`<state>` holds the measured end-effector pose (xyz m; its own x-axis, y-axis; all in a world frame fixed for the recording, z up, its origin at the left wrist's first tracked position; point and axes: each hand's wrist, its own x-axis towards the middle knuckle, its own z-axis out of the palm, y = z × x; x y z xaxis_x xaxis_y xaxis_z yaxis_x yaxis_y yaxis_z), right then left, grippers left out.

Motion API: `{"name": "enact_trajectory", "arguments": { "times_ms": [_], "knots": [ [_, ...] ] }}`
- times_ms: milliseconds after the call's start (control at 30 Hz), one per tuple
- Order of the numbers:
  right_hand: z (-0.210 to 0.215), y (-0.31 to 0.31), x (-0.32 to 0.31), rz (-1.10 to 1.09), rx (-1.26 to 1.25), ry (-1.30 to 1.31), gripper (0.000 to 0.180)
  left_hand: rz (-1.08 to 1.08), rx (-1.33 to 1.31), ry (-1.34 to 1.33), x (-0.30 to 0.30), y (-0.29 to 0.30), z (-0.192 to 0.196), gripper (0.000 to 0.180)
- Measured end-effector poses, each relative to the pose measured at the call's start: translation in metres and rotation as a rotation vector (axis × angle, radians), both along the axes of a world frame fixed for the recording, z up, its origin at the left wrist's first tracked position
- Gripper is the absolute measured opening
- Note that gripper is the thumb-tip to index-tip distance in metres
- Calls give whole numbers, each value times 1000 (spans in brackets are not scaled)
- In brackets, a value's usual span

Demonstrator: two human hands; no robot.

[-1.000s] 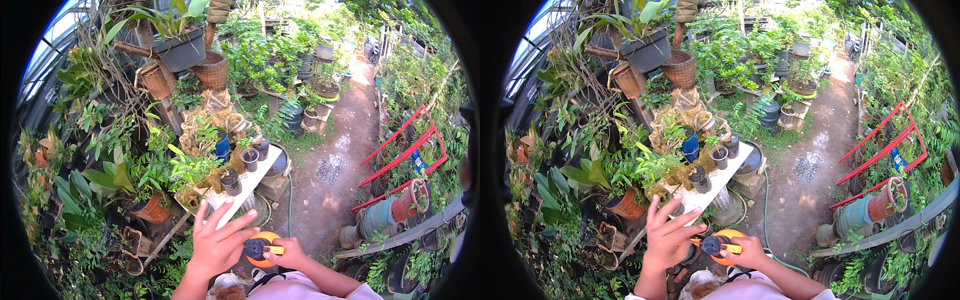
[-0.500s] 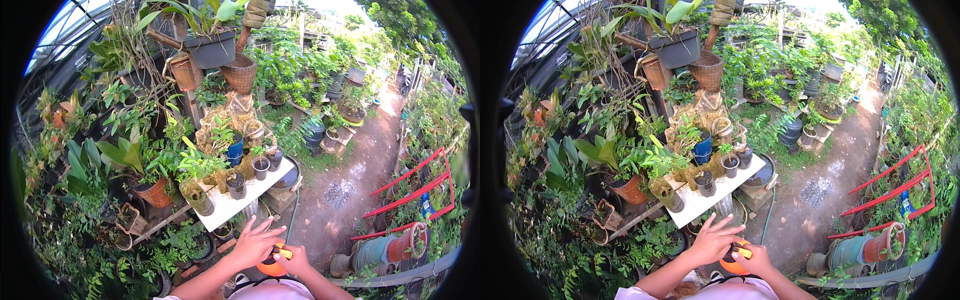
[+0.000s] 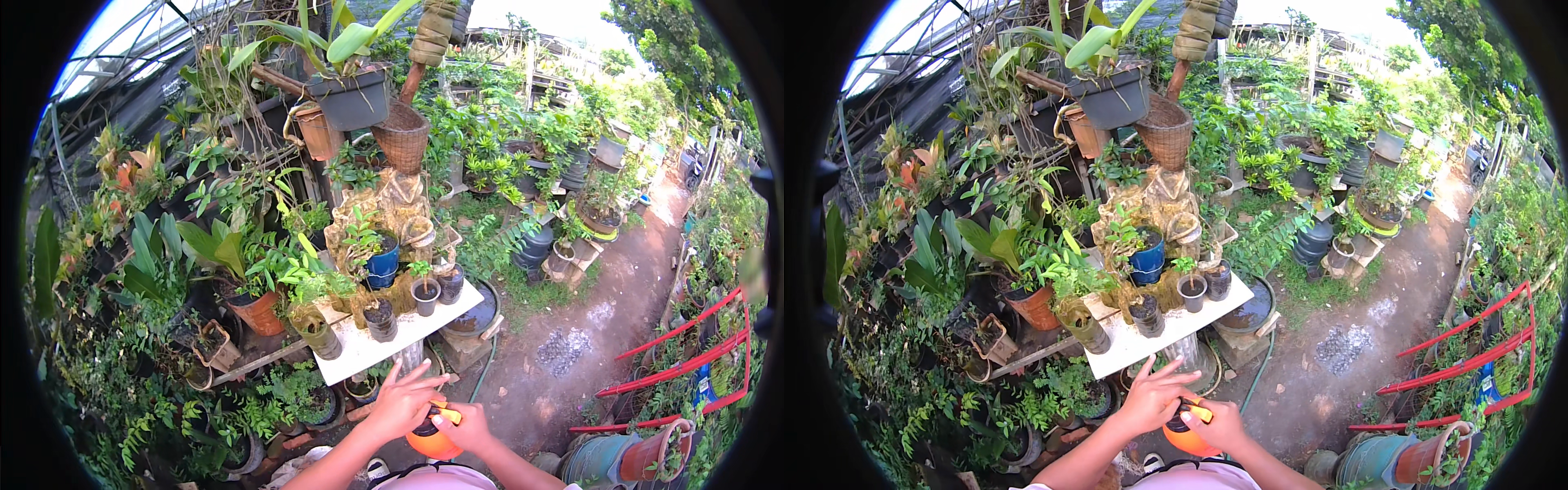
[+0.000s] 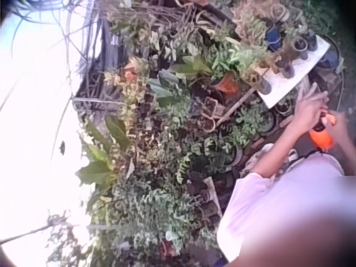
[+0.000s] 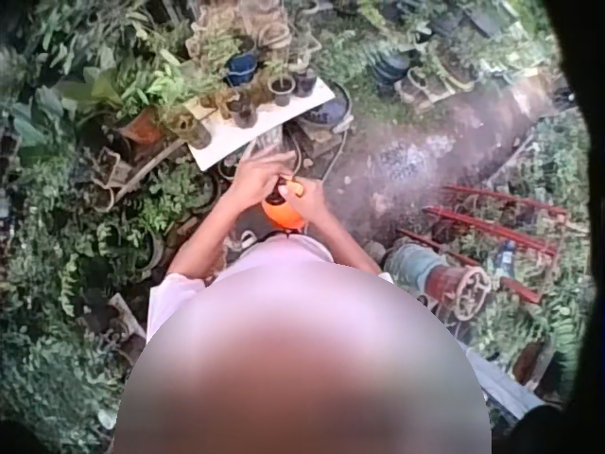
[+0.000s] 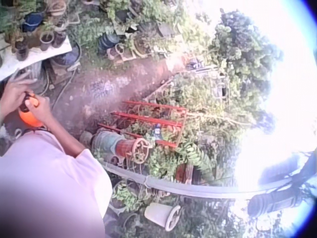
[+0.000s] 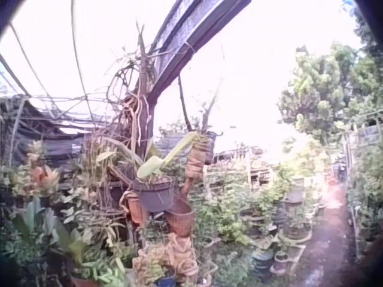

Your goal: The person uses a handheld pressure sprayer to mist water onto numerous potted plants arranged on shelves and the floor in a greenhouse. The person moves around the area, spraying different plants and occasionally pumping the sprayer to maintain pressure.

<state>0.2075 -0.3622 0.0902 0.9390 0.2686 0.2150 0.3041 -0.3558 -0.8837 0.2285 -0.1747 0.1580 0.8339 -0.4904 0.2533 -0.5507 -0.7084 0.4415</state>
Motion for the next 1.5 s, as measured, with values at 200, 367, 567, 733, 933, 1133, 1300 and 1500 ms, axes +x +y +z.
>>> {"name": "enact_trajectory", "arguments": {
  "times_ms": [200,367,567,733,933,1133,1300,1500],
  "knots": [
    [-9,-24,0,54,-31,33,39,-31,76,-223,-5,11,68,32],
    [-6,-35,2,26,-4,-30,36,-13,-15,-321,2,-11,90,28],
    [4,-41,11,-4,112,-6,38,-88,47,-62,12,-46,25,32],
    [5,-48,16,76,39,21,45,-36,107,-291,16,-7,82,42],
    [9,-45,30,0,133,-39,38,-41,111,-161,25,-44,41,35],
    [13,-46,29,22,63,26,35,-101,148,-236,32,-26,56,34],
    [15,-46,28,58,8,10,36,45,94,-387,34,-11,93,34],
    [3,-37,36,14,60,0,39,8,100,-16,25,-42,13,34]
  ]
}}
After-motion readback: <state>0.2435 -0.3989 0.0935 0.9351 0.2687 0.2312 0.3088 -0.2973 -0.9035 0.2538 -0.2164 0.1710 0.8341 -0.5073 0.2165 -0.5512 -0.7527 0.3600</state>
